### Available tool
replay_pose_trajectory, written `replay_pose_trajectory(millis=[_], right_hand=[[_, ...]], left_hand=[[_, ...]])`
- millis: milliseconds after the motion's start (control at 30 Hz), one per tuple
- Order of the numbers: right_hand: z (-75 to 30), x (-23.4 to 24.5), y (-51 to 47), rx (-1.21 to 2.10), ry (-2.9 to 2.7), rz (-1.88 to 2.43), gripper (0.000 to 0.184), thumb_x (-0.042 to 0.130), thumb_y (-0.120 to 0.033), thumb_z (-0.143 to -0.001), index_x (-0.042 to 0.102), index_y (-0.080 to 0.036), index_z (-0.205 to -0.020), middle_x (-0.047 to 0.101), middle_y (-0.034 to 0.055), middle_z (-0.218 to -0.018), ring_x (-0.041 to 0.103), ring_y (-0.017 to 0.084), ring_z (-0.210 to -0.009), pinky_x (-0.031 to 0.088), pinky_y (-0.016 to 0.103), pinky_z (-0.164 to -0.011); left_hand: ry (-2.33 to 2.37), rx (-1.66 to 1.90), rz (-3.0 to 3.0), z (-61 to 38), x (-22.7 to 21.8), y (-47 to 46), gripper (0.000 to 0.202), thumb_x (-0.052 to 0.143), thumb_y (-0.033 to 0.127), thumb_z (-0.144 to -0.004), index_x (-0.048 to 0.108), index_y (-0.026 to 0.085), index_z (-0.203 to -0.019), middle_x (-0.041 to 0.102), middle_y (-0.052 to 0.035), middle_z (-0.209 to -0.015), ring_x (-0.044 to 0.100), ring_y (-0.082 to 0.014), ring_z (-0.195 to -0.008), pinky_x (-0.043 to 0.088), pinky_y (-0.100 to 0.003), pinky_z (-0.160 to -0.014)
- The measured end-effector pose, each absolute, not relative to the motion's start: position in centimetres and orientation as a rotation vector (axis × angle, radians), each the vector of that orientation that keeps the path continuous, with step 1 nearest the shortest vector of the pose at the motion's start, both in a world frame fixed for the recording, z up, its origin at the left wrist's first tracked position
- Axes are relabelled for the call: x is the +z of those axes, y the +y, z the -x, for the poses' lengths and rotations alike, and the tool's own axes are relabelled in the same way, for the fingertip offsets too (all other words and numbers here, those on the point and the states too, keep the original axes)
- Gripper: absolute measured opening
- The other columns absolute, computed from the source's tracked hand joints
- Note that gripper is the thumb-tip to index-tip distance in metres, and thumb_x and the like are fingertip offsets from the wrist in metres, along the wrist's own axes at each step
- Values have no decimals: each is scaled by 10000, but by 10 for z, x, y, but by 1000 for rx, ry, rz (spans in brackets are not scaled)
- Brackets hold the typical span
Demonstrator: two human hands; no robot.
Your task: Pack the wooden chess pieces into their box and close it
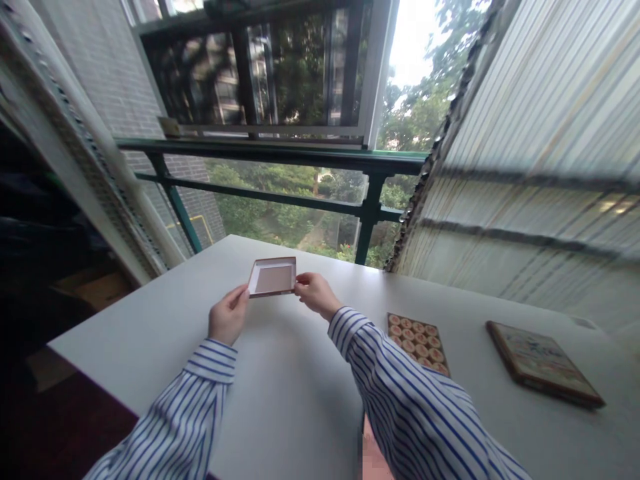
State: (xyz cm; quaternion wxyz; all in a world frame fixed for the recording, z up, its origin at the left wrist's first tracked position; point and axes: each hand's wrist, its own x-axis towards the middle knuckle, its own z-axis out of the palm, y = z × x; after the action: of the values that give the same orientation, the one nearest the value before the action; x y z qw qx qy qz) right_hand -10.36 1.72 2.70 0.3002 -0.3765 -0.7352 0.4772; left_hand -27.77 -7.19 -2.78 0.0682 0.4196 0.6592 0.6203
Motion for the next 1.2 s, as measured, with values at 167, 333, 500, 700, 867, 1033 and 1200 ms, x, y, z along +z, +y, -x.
replay_pose_trajectory(millis=[167,333,500,700,867,1033,1200], right_hand=[[86,40,7,1284,-1900,965,203,511,-157,-755,613,-97,-920,641,77,-831,571,99,-648,471,179,-511],[62,50,-3,1307,-1846,928,216,519,-158,-758,608,-102,-947,643,89,-869,581,108,-666,482,202,-525],[32,56,-12,1325,-1764,929,214,548,-198,-756,603,-115,-945,634,87,-887,594,112,-686,488,207,-532],[-1,57,-20,1314,-1689,969,235,560,-199,-750,578,-110,-966,627,86,-888,597,107,-672,491,214,-533],[-28,58,-26,1283,-1697,952,254,564,-230,-747,586,-116,-972,623,86,-914,597,106,-686,497,228,-565],[-53,56,-35,1236,-1653,988,310,578,-284,-743,587,-124,-1008,628,95,-929,606,120,-711,506,252,-597],[-74,47,-42,1224,-1568,1031,351,593,-321,-727,585,-126,-1018,641,87,-884,614,132,-731,499,247,-595]], left_hand=[[1946,1879,-1256,262,-17,-76,346,519,348,-755,638,105,-971,648,-111,-1010,597,-209,-954,449,-324,-889],[1905,1883,-1216,239,-2,-80,313,532,313,-754,641,107,-964,657,-100,-991,614,-196,-912,475,-304,-845],[1839,1892,-1260,214,8,-81,297,547,307,-753,645,113,-955,660,-95,-984,616,-191,-903,480,-298,-837],[1752,1900,-1331,188,10,-80,298,549,330,-757,645,124,-950,656,-88,-993,605,-190,-928,470,-298,-855],[1684,1876,-1385,167,10,-76,317,549,352,-760,641,119,-954,648,-92,-995,603,-185,-919,472,-292,-846],[1615,1838,-1402,144,10,-70,345,562,373,-753,634,114,-970,645,-99,-1000,608,-189,-902,481,-296,-828],[1515,1800,-1388,123,9,-64,376,570,380,-751,611,118,-1018,647,-106,-1004,620,-194,-884,494,-303,-804]])
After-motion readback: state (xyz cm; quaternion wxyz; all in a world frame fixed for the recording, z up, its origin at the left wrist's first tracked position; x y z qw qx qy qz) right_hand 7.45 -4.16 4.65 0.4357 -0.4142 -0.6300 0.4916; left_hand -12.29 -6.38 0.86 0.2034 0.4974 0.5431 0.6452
